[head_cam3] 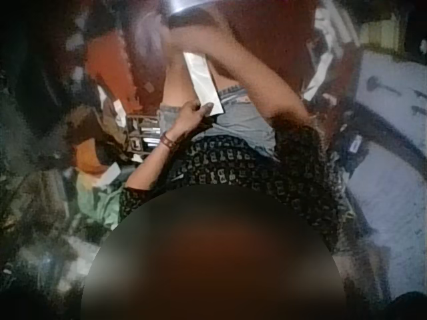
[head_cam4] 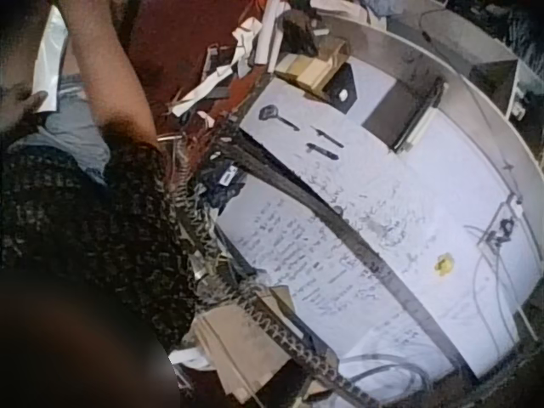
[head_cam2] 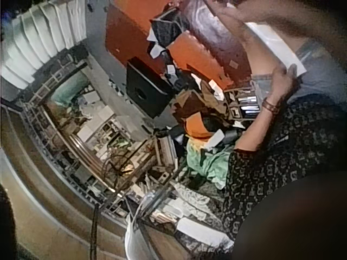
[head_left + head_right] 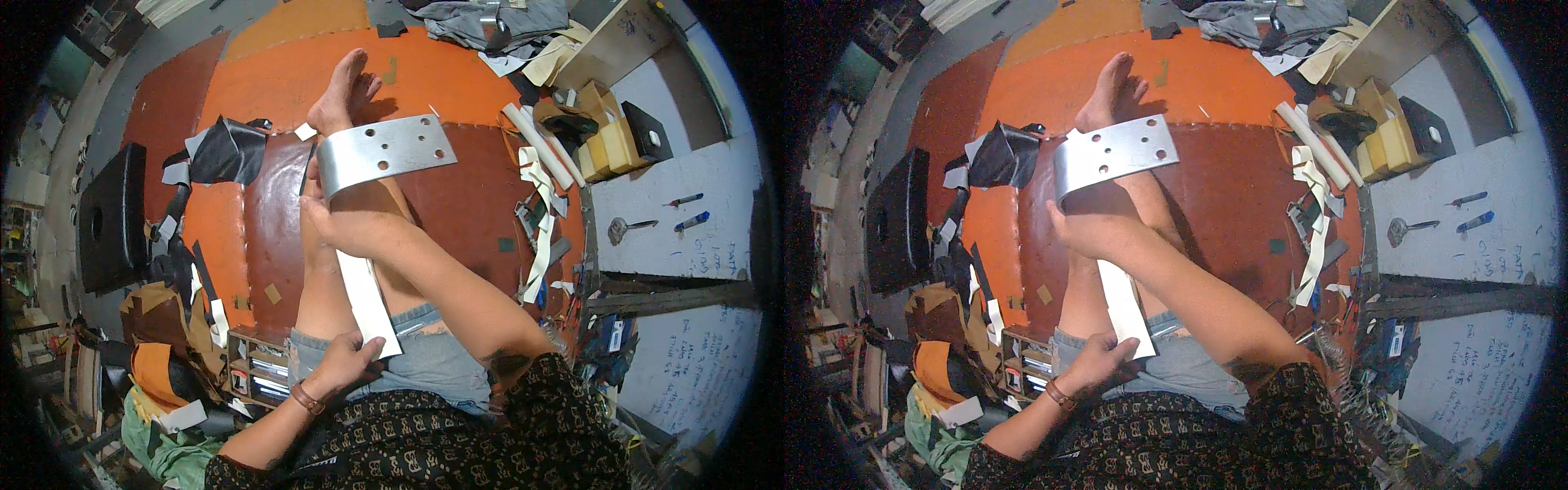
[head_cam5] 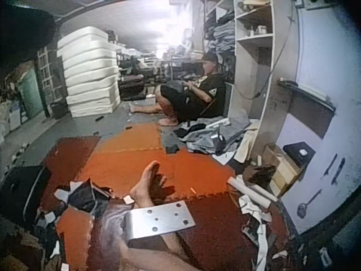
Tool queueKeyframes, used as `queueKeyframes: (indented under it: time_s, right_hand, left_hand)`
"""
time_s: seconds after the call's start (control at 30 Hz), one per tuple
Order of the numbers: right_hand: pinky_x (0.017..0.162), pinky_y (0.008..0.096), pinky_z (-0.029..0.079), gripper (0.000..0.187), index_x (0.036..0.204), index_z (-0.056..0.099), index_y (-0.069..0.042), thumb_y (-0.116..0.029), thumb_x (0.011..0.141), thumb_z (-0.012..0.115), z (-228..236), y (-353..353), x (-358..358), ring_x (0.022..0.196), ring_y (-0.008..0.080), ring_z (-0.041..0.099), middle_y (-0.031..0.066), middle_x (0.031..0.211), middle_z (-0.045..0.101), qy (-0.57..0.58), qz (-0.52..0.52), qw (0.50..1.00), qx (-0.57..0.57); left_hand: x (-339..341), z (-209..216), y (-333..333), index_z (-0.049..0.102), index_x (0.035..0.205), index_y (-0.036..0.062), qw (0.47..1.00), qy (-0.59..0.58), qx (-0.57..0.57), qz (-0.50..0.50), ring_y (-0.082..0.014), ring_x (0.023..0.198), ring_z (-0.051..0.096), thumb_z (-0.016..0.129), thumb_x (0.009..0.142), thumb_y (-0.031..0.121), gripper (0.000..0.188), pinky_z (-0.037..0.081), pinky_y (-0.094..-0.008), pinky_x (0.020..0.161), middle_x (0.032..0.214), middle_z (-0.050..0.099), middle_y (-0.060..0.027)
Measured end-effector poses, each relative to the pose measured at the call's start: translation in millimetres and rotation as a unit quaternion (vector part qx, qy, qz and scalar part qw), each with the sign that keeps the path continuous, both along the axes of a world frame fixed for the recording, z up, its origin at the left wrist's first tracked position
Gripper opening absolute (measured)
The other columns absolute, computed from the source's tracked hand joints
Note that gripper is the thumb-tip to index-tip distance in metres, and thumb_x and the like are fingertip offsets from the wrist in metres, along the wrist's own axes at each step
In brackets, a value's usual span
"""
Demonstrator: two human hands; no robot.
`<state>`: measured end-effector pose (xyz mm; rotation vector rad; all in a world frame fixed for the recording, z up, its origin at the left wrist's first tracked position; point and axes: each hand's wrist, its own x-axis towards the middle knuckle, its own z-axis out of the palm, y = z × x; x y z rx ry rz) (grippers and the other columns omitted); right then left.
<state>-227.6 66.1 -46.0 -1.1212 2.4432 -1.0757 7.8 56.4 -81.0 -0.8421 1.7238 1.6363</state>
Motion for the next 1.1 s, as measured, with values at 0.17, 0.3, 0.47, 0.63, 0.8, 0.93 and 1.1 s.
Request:
queueKeyframes:
  time_s: [0.17, 0.3, 0.47, 0.63, 0.8, 0.93, 1.1]
  right_hand:
    - [0.095, 0.0490, 0.057, 0.042, 0.131, 0.067, -0.002, -0.030, 0.101, 0.057, 18, -9, 4, 0.110, 0.0404, 0.072, 0.0212, 0.124, 0.073, -0.011, 0.088, 0.993, 0.075]
    - [0.092, 0.0501, 0.059, 0.040, 0.129, 0.068, -0.006, -0.026, 0.094, 0.063, 21, -5, 14, 0.108, 0.0407, 0.072, 0.0213, 0.122, 0.073, -0.059, 0.103, 0.992, 0.030]
    - [0.107, 0.0484, 0.052, 0.036, 0.128, 0.068, -0.006, -0.020, 0.095, 0.072, 11, 40, 40, 0.132, 0.0392, 0.058, 0.0178, 0.139, 0.065, -0.078, 0.038, 0.996, -0.038]
    - [0.113, 0.0458, 0.047, 0.040, 0.129, 0.073, -0.003, -0.027, 0.096, 0.073, -116, 189, -7, 0.132, 0.0385, 0.062, 0.0215, 0.138, 0.069, -0.051, -0.248, 0.967, -0.003]
    - [0.109, 0.0499, 0.052, 0.069, 0.139, 0.061, 0.002, -0.040, 0.088, 0.081, -218, 380, 32, 0.124, 0.0429, 0.066, 0.0289, 0.136, 0.067, -0.195, -0.504, 0.781, 0.311]
    - [0.110, 0.0512, 0.052, 0.096, 0.155, 0.041, 0.003, -0.047, 0.087, 0.085, -235, 375, 85, 0.129, 0.0459, 0.062, 0.0320, 0.143, 0.059, -0.246, -0.547, 0.713, 0.363]
    - [0.110, 0.0543, 0.051, 0.103, 0.161, 0.035, -0.006, -0.042, 0.082, 0.091, -235, 367, 108, 0.137, 0.0497, 0.051, 0.0314, 0.151, 0.045, -0.263, -0.555, 0.706, 0.354]
  left_hand:
    - [-30, 31, -46, 0.054, 0.141, -0.0015, 0.948, 0.227, -0.223, 0.016, -0.0279, 0.114, 0.067, 0.075, 0.099, 0.018, 0.051, 0.056, -0.0419, 0.098, 0.129, 0.067, -0.0153]
    - [-99, 86, -84, 0.020, 0.168, 0.0011, 0.848, 0.475, -0.152, 0.178, -0.0282, 0.141, 0.051, 0.088, 0.086, 0.012, 0.107, 0.044, -0.0383, 0.117, 0.156, 0.047, -0.0164]
    - [-133, 92, -121, 0.044, 0.152, 0.0012, 0.893, 0.416, -0.054, 0.161, -0.0197, 0.135, 0.054, 0.064, 0.087, -0.007, 0.069, 0.046, -0.0351, 0.114, 0.145, 0.055, -0.0097]
    - [-110, 112, -139, 0.051, 0.148, -0.0016, 0.920, 0.385, 0.025, 0.071, -0.0203, 0.132, 0.059, 0.108, 0.054, 0.028, 0.114, 0.047, -0.0369, 0.114, 0.138, 0.062, -0.0084]
    - [-87, 132, -137, 0.064, 0.129, -0.0057, 0.912, 0.378, -0.161, -0.018, -0.0155, 0.108, 0.068, 0.111, 0.045, 0.038, 0.105, 0.051, -0.0322, 0.102, 0.113, 0.072, -0.0057]
    - [-54, 147, -93, 0.062, 0.123, -0.0027, 0.833, 0.490, -0.229, 0.114, -0.0190, 0.094, 0.074, 0.110, 0.040, 0.043, 0.107, 0.060, -0.0327, 0.085, 0.111, 0.075, -0.0109]
    - [-44, 185, -18, 0.053, 0.135, -0.0038, 0.759, 0.511, -0.185, 0.359, -0.0293, 0.091, 0.077, 0.067, 0.106, 0.040, 0.054, 0.060, -0.0454, 0.092, 0.105, 0.077, -0.0223]
